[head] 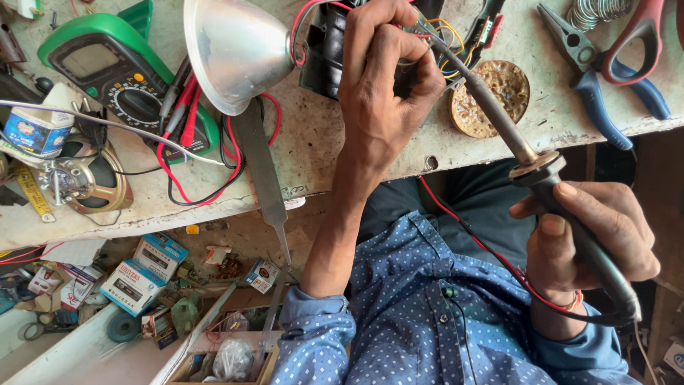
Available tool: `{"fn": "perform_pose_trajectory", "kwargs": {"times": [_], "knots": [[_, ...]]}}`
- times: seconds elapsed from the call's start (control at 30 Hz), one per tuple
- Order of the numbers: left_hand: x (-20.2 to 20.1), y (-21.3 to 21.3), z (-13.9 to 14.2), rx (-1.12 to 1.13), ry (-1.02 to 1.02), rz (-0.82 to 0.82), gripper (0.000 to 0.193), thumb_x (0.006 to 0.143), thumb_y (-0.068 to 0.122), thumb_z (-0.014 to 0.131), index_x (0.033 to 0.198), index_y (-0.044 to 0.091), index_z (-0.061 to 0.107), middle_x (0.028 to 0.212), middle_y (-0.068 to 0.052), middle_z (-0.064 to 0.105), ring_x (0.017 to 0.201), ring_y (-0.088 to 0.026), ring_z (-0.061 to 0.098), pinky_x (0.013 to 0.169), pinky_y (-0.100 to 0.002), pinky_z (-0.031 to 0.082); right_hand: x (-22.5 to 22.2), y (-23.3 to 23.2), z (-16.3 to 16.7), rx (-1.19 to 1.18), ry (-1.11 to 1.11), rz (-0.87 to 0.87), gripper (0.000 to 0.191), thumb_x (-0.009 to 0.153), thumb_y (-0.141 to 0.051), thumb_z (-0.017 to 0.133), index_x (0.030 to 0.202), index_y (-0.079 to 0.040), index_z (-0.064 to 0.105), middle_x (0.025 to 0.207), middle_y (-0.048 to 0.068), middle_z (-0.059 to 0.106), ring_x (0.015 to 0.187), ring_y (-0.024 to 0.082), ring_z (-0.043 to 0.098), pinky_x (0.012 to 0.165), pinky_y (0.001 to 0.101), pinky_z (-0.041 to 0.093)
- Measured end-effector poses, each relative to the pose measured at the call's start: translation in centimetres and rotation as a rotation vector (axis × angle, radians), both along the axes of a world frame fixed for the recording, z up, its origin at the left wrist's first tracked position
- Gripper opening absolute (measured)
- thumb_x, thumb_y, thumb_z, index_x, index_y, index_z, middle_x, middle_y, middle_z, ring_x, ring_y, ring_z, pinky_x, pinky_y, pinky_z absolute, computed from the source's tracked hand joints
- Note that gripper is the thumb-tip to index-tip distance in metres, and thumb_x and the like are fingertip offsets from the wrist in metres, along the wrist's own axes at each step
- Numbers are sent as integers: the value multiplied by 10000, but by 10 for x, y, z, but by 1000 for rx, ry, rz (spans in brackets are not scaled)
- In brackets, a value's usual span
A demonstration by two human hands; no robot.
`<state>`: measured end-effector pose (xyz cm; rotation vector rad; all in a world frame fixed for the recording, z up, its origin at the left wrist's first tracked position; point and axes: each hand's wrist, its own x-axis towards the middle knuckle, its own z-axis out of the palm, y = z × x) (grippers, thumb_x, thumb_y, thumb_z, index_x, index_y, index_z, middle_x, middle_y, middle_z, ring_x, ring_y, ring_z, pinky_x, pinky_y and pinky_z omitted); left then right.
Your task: The person cleans a soldering iron tip with pliers, then solders wires to a small circuit board inside a black housing. They use a soldering iron, pliers, and solder wire to attach and secure the connections.
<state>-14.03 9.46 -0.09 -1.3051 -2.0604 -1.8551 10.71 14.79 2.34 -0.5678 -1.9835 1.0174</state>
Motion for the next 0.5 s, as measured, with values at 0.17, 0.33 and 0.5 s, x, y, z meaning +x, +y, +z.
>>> {"fn": "perform_pose_trajectory", "kwargs": {"times": [0.17,0.33,0.5], "knots": [[1,1,-2,9,-3,13,278,840,-111,738,970,46,549,1174,-64,538,1077,-209,588,902,-310,536,5,2,3,65,-107,16,246,1157,-257,721,1233,-26,687,962,182,711,787,211,742,683,229,547],[0,3,-2,31,-6,10,283,813,-120,735,955,42,551,1186,-67,531,1054,-209,582,875,-311,535,3,1,5,42,-67,4,272,1134,-267,712,1256,-25,687,952,190,697,763,227,734,651,245,558],[-1,2,0,29,-6,20,289,780,-134,723,936,32,544,1155,-74,528,1023,-217,573,841,-321,527,3,1,-2,47,75,5,262,1095,-239,666,1214,-6,676,954,215,667,695,261,725,593,308,600]]}}
